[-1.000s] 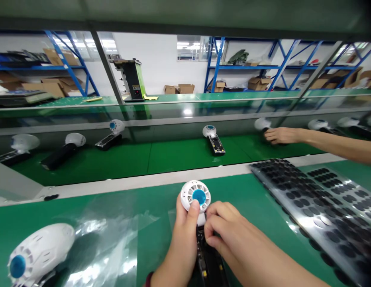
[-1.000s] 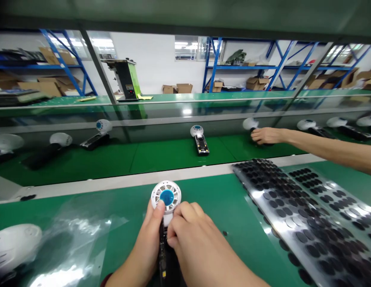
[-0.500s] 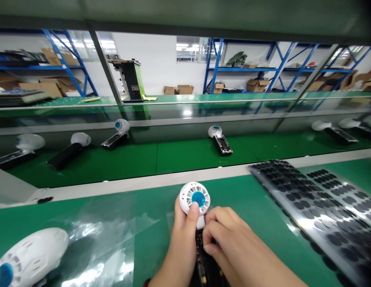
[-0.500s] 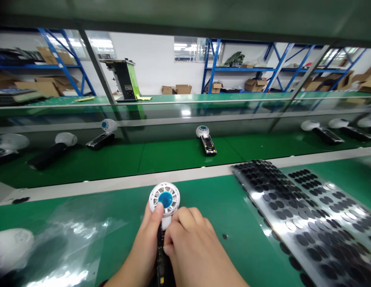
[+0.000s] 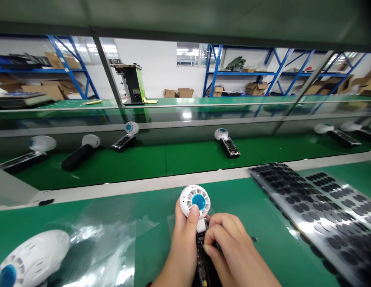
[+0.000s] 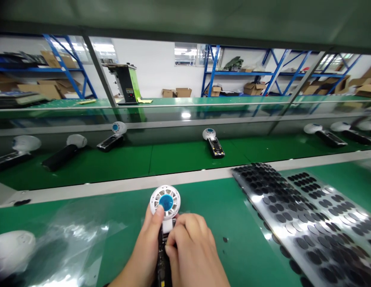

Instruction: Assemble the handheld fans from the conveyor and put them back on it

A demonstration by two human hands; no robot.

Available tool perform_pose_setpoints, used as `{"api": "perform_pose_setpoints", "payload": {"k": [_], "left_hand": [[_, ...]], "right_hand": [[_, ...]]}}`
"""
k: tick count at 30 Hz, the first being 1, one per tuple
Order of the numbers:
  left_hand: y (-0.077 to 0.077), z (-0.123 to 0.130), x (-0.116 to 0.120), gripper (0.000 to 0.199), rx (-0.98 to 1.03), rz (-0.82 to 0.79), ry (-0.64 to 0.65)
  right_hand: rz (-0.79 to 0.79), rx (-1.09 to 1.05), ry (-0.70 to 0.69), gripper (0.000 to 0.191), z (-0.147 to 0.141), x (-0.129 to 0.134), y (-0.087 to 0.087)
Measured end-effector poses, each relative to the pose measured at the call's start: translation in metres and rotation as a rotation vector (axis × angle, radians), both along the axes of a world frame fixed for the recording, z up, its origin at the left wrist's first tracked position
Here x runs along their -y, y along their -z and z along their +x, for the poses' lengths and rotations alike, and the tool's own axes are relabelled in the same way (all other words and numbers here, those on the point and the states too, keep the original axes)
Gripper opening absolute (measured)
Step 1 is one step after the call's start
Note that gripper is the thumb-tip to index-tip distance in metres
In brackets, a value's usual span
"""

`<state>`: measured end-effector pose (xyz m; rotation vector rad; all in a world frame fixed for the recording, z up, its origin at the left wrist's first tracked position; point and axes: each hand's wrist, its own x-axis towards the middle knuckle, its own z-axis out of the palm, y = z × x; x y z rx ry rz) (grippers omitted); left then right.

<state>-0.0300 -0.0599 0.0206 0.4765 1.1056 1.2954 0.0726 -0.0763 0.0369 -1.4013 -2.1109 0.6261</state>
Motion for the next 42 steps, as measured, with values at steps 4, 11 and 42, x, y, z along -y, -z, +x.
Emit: {"api": "perform_pose_setpoints", "payload": {"k": [4, 11, 42], "left_hand": [[0.005, 0.001, -0.002, 0.048, -0.043, 0.031, -0.021], [0.006, 0.002, -0.001, 0.049, -0.06, 0.032, -0.046], [0.002, 0.0, 0.007, 0.069, 0.166, 0.138, 0.076]], "right_hand": [[0.021, 0.001, -0.004, 0.021, 0.001, -0.001, 0.003], [0.036, 0.035, -0.019, 0.021, 0.004, 0.0, 0.0], [-0.662, -0.52, -0.16, 0.065, 0.012, -0.014, 0.006]]}}
